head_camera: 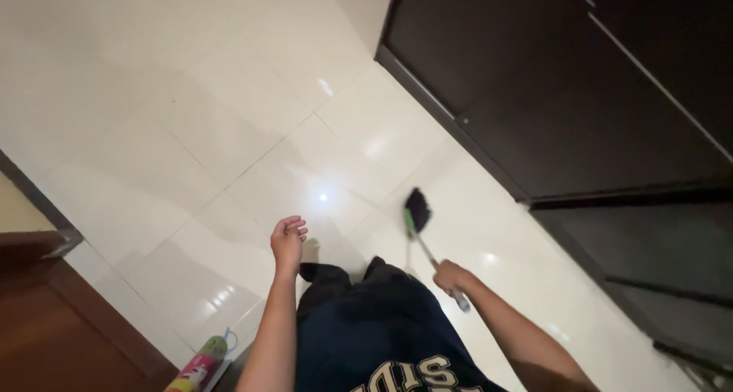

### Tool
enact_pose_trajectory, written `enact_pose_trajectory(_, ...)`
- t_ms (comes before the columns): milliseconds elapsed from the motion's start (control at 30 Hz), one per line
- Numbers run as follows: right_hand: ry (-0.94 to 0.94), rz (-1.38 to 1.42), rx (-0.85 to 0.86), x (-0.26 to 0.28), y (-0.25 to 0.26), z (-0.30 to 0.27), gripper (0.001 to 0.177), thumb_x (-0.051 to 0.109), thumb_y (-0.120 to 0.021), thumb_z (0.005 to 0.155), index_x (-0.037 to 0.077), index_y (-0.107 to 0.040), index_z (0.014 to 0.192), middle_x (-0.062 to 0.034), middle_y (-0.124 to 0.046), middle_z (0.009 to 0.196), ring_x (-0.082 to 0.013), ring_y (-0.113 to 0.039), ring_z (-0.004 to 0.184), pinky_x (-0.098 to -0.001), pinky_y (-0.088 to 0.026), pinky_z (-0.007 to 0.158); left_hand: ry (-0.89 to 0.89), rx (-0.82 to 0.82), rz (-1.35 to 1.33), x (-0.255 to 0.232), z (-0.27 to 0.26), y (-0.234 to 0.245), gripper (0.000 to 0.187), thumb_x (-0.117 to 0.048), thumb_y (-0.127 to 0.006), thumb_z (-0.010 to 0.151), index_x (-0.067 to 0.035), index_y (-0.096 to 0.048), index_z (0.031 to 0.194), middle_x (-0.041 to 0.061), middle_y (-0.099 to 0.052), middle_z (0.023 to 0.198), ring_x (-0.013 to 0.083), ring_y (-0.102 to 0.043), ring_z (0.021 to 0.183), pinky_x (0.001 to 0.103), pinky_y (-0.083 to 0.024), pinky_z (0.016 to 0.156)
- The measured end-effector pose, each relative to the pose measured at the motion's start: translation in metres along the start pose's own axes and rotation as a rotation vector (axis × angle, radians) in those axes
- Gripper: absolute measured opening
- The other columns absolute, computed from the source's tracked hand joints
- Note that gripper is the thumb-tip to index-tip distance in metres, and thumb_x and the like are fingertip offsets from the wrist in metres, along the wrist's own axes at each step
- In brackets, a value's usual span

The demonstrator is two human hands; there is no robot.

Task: Sweeping the floor using a broom.

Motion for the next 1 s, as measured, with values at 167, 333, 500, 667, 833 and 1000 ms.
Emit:
enact_pose_trajectory(167,0.427,-0.135,0.135,0.063,0.005,0.013,0.019,0.010,-0.064,0.075,-0.007,-0.071,0.071,-0.0185,-0.065,0.057,-0.0276,-0.062,0.046,-0.0385,-0.046,0.042,0.021,0.012,0.053,0.013,-0.018,-0.021,0.030,-0.001,-0.042,0.097,0.001,-0.064,0.118,0.014,-0.073,0.110,0.0194,-0.070,0.090,0.031,-0.056,0.076)
enact_pose_trajectory(333,0.114,0.803,0.182,0.113,0.013,0.012,0.022,0.010,-0.060,0.094,-0.003,-0.065,0.077,-0.0071,-0.054,0.055,-0.0162,-0.048,0.040,-0.0337,-0.035,0.035,0.024,0.047,0.094,0.027,-0.031,-0.040,0.032,0.000,-0.041,0.096,0.001,-0.064,0.118,0.014,-0.073,0.110,0.0191,-0.070,0.090,0.031,-0.056,0.075)
enact_pose_trajectory(500,0.155,1.034,0.228,0.161,0.016,-0.013,0.013,0.009,-0.058,0.097,-0.002,-0.060,0.090,-0.0038,-0.051,0.057,-0.0120,-0.043,0.041,-0.0280,-0.033,0.036,-0.017,0.096,0.117,0.012,-0.047,-0.072,0.028,-0.003,-0.043,0.099,0.001,-0.064,0.118,0.014,-0.072,0.109,0.0188,-0.069,0.089,0.031,-0.057,0.076)
enact_pose_trajectory(667,0.196,1.245,0.251,0.131,0.023,-0.035,0.008,0.008,-0.054,0.098,0.002,-0.059,0.098,-0.0003,-0.046,0.059,-0.0083,-0.037,0.042,-0.0246,-0.028,0.036,-0.020,0.135,0.170,0.014,-0.051,-0.103,0.030,-0.002,-0.042,0.098,0.001,-0.064,0.117,0.013,-0.073,0.108,0.0184,-0.069,0.089,0.032,-0.056,0.076)
enact_pose_trajectory(833,0.203,1.193,0.072,0.053,0.039,-0.105,0.014,0.014,-0.053,0.101,0.004,-0.064,0.103,0.0024,-0.046,0.062,-0.0073,-0.038,0.044,-0.0245,-0.031,0.038,-0.024,0.175,0.175,0.019,-0.054,-0.124,0.030,-0.002,-0.041,0.098,0.000,-0.065,0.117,0.013,-0.073,0.109,0.0183,-0.069,0.089,0.031,-0.056,0.076)
enact_pose_trajectory(1000,-0.018,1.186,-0.180,-0.076,0.016,-0.092,0.012,0.008,-0.054,0.095,-0.001,-0.062,0.095,-0.0061,-0.054,0.063,-0.0163,-0.046,0.046,-0.0343,-0.038,0.040,-0.016,0.191,0.190,0.020,-0.056,-0.143,0.029,-0.002,-0.042,0.098,0.000,-0.065,0.115,0.013,-0.073,0.108,0.0181,-0.069,0.089,0.031,-0.057,0.076)
Point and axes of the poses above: each hand's wrist, its own z-axis towards the middle knuckle, its own y-axis out of the back of the hand, x = y × z, the point moved 7 cm from there along z, towards the middle knuckle
